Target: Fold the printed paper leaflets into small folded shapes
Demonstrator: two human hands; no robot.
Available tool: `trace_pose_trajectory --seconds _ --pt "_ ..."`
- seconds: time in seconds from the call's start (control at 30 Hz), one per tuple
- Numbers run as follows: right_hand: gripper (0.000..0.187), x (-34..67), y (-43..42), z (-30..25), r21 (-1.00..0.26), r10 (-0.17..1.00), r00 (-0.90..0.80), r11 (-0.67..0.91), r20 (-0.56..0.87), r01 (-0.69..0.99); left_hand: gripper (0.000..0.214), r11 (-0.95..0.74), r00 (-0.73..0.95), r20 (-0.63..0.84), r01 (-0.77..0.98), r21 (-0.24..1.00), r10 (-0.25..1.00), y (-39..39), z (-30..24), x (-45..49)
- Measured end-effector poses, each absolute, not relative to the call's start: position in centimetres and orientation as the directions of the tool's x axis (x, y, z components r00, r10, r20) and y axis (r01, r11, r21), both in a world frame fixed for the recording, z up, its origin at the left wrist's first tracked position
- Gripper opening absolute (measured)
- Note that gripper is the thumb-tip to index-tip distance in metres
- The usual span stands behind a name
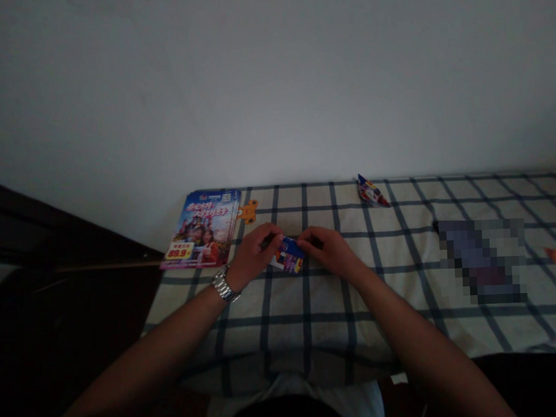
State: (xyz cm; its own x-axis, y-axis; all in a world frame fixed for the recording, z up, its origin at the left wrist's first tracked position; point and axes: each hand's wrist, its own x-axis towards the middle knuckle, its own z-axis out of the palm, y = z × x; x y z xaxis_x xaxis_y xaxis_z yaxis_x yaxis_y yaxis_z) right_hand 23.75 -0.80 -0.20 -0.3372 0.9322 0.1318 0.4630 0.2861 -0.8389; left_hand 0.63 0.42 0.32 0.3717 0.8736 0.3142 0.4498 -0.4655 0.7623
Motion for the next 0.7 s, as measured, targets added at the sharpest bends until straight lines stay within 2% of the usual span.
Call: trace_pose_trajectory --seconds 0.2,0.43,0.7 --pt "0.021 23.77 -0.77 -0.16 -0.832 0.924 -0.357 0.304 0.138 0.465 0.025 -0.432 0.413 0.246 0.453 0.780 0.877 0.28 0.44 0.71" --pt "0.022 23.37 -1.24 0.38 -0.860 0.935 -0.348 0.236 0.073 0.452 0.023 -0.432 0.434 0.240 0.425 0.795 0.868 0.32 0.52 0.64" --pt "0.026 23.26 -1.31 0.28 -0.854 0.913 -0.398 0.278 0.092 0.439 0.017 -0.456 0.472 0.248 0.401 0.795 0.846 0.30 0.49 0.82"
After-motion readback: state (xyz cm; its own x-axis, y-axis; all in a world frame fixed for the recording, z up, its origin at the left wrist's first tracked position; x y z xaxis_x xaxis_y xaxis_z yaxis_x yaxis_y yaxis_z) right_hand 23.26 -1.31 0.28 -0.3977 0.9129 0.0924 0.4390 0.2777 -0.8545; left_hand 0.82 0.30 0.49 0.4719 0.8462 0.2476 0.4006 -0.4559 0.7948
